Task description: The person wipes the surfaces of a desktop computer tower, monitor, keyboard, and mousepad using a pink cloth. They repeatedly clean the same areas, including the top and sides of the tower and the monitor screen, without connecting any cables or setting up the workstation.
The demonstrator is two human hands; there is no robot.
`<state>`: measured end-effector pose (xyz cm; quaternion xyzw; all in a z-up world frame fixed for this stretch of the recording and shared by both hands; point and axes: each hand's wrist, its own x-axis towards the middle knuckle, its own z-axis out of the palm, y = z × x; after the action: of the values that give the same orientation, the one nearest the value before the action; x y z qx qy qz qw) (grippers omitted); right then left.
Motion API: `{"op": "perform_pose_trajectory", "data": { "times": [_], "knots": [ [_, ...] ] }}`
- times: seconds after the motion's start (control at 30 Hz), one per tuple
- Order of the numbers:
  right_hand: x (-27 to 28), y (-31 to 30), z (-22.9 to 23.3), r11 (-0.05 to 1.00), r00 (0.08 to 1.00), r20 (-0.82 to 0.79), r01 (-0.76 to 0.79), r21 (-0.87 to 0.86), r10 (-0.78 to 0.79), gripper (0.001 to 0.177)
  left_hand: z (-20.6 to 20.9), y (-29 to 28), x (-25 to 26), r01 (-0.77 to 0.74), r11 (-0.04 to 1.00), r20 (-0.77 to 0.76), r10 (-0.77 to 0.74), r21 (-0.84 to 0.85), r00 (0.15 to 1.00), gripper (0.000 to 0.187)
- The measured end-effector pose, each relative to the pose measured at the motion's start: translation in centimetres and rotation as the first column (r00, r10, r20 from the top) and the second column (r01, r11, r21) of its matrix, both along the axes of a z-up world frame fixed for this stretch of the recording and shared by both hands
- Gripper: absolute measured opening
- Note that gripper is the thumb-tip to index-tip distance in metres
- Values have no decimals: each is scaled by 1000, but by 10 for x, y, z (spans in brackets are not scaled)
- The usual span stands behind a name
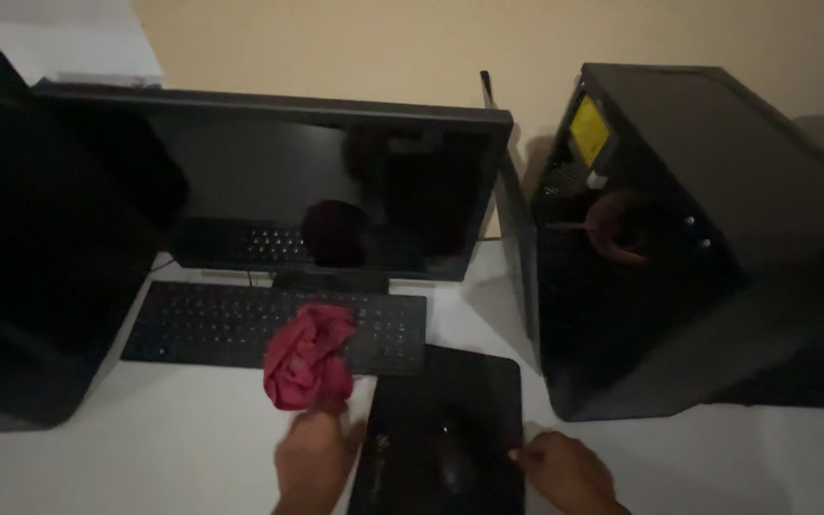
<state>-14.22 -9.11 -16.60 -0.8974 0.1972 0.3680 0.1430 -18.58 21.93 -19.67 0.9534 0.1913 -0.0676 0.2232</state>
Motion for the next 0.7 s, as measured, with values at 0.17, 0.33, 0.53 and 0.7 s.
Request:
{"op": "perform_pose_trajectory", "data": {
  "times": [0.17,0.33,0.53,0.7],
  "knots": [
    [-35,29,8,988,954,297,-16,151,-30,66,12,52,54,136,955,580,-270,264,769,87],
    [-50,50,-51,960,953,302,-99,260,17,112,13,51,93,211,956,73,-230,202,970,75],
    [-64,47,-105,971,803,560,-240,-10,204,104,1,-12,58,522,841,685,-296,-143,665,38],
    [-74,47,-109,980,730,675,-194,51,110,100,-24,-105,16,878,479,430,-796,17,426,49]
  ]
}}
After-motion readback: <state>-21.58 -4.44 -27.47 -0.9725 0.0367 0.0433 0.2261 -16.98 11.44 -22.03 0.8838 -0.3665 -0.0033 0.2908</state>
